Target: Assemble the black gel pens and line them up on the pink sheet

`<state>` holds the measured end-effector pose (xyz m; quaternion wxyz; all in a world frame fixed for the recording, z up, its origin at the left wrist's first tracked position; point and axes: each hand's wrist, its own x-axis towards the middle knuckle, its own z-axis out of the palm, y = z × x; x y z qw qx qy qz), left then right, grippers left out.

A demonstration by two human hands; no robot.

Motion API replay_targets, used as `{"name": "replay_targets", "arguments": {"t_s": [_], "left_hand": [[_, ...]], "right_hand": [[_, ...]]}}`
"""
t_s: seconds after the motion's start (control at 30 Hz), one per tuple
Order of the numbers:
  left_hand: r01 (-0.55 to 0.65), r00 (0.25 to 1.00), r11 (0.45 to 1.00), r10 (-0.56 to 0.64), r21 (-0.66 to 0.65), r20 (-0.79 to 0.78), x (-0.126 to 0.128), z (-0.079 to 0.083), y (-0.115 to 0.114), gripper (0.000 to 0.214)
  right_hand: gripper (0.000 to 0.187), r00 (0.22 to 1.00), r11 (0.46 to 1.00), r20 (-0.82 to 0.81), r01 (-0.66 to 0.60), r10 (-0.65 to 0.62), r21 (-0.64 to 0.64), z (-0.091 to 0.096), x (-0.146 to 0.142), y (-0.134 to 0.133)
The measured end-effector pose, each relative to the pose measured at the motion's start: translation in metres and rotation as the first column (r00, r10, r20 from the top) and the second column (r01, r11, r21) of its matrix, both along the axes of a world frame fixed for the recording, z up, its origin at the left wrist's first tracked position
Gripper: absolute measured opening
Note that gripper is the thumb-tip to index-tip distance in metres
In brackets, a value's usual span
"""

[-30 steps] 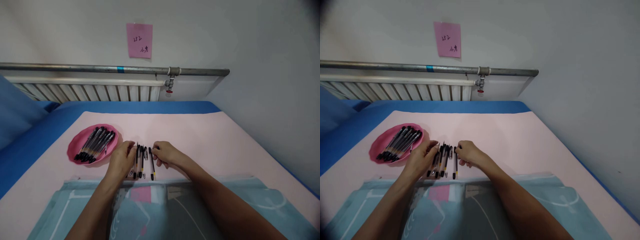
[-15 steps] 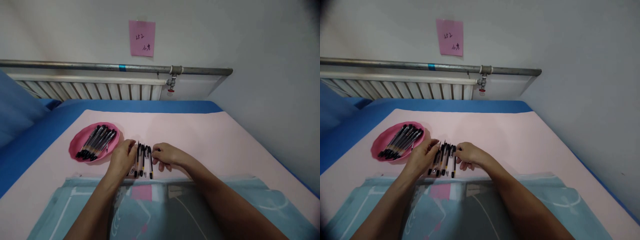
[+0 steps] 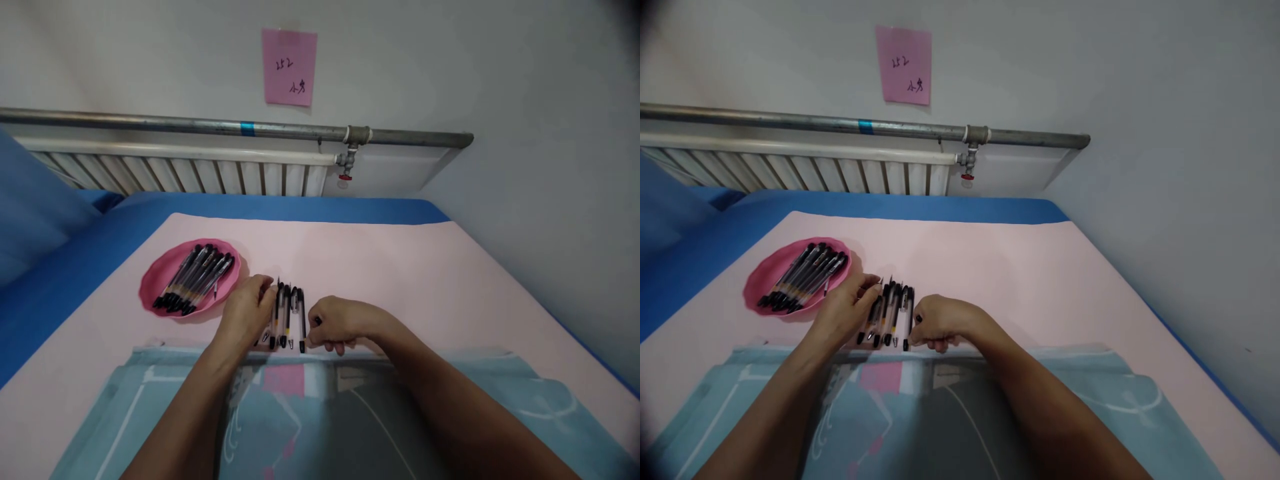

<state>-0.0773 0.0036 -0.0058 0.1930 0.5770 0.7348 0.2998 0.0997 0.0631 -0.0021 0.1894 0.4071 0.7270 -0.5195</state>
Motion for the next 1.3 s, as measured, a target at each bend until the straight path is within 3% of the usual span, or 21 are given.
{"name": "replay_targets", "arguments": {"t_s": [0.23, 0.5, 0.67, 0.77, 0.83, 1.0, 1.3], "left_hand": [[0.011, 1.000, 1.000, -0.011, -0.012, -0.023, 0.000, 0.000, 0.001, 0.031], [0.022, 0.999, 1.000, -0.022, -0.006, -0.030, -0.001, -0.002, 0.002, 0.032], [0.036, 0.999, 0.999, -0.036, -0.008, -0.038, 0.000, -0.001, 0.002, 0.031], [0.040, 0.998, 0.999, -0.041, -0.018, -0.045, -0.001, -0.002, 0.002, 0.030], [0.036, 0.998, 0.999, -0.037, -0.020, -0.053, -0.001, -0.003, 0.002, 0.030], [0.037, 0.998, 0.999, -0.038, -0.023, -0.055, -0.003, -0.003, 0.003, 0.030], [0.002, 1.000, 1.000, -0.001, -0.021, 0.008, -0.008, 0.003, 0.002, 0.031]], "right_hand": [[0.011, 0.999, 0.999, -0.031, 0.035, -0.035, -0.005, 0.000, -0.001, 0.000], [0.020, 0.999, 0.999, -0.041, 0.035, -0.036, -0.021, 0.000, 0.000, 0.000], [0.017, 0.963, 0.962, -0.148, 0.242, -0.223, 0.127, 0.002, 0.002, 0.007], [0.033, 0.939, 0.920, -0.169, 0.330, -0.298, 0.209, 0.003, 0.001, 0.007], [0.037, 0.943, 0.904, -0.169, 0.324, -0.286, 0.280, 0.005, 0.001, 0.006], [0.022, 0.983, 0.878, -0.113, 0.180, -0.145, 0.443, 0.004, 0.003, 0.003], [0.012, 0.961, 0.909, -0.173, 0.261, -0.214, 0.325, -0.007, -0.001, 0.005]]}}
